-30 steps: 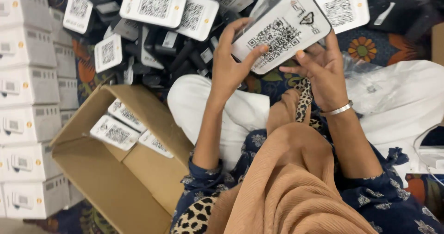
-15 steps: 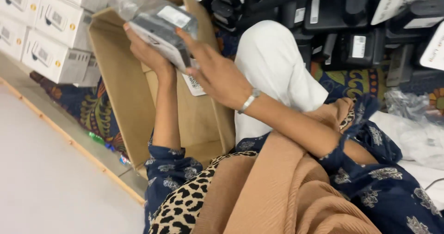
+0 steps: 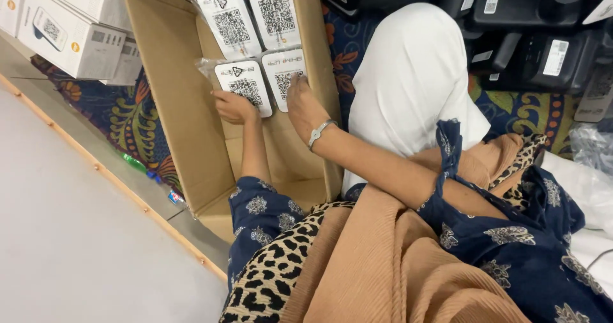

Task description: The person packs small electronic devices with QR codes into plastic bags and then places them into cardboard shipping boxes.

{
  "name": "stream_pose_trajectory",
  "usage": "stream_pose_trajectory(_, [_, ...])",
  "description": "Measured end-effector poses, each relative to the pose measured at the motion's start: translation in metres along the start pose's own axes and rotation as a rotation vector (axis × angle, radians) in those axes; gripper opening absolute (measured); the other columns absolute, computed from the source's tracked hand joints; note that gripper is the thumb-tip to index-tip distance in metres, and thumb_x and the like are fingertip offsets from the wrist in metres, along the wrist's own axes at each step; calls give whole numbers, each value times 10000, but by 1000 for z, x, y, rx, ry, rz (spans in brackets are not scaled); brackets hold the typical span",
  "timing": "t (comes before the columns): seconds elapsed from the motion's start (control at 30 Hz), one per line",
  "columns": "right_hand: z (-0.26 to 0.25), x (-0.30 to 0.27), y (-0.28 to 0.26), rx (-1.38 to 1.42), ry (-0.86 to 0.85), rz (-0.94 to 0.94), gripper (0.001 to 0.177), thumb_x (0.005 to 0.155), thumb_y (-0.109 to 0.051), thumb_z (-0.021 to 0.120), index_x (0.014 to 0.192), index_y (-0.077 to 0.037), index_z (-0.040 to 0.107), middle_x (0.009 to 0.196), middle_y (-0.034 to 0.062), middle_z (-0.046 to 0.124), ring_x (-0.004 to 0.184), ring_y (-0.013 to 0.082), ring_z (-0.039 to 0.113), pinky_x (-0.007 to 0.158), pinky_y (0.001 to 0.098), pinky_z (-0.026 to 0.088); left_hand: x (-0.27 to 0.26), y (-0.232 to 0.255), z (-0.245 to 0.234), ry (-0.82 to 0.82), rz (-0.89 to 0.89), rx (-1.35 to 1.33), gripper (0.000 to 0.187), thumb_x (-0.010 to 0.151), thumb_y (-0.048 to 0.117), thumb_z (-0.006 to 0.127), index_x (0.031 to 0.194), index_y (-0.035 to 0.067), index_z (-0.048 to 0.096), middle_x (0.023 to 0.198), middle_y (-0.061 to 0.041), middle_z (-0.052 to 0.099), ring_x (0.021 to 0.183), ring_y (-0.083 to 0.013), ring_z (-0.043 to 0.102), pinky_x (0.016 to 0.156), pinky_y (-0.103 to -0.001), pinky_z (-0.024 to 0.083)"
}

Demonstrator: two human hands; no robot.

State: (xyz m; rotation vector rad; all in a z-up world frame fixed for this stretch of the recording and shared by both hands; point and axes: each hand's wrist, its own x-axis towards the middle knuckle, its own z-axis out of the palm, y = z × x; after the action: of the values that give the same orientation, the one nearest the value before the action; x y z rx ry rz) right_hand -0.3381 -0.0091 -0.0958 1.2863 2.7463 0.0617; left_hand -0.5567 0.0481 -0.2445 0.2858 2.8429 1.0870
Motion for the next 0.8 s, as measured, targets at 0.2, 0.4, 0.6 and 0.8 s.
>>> stream_pose_trajectory(0.2, [-27, 1, -8, -312, -479, -227, 556, 997, -268, 460, 1440, 59, 541, 1555, 311, 409, 1429, 507, 360, 1096, 646, 254, -20, 6, 17, 22, 119, -92, 588, 1008, 403, 325, 907, 30, 768, 933, -202, 754, 876, -448, 663, 810, -549, 481])
stream_pose_trajectory(0.4, [-30, 5, -17, -605, -702, -219, 645, 948, -294, 563, 1495, 33, 465, 1576, 237, 370, 1462, 527, 262, 1075, 809, 39, -21, -9, 34, 116, 216, -59, 564, 1066, 377, 280, 1036, 15, 711, 1014, -210, 740, 930, -452, 657, 839, -548, 473])
stream_pose_trajectory(0.6, [-15, 6, -16, -400, -512, -39, 638, 929, -275, 493, 1443, 101, 454, 1521, 311, 401, 1411, 534, 337, 1084, 721, 161, -64, 63, -12, 144, 534, -48, 417, 1120, 345, 355, 1318, 51, 574, 1398, -183, 513, 1251, -375, 579, 1046, -530, 437])
stream_pose_trajectory(0.8, [-71, -62, 51, 453, 303, 351, 332, 928, -77, 576, 1223, 66, 628, 1295, 209, 617, 1300, 337, 607, 1180, 383, 444, -164, 189, -86, -228, 1023, -617, 391, 1167, 281, 415, 1451, 25, 497, 1567, -124, 413, 1314, -251, 563, 1137, -422, 443])
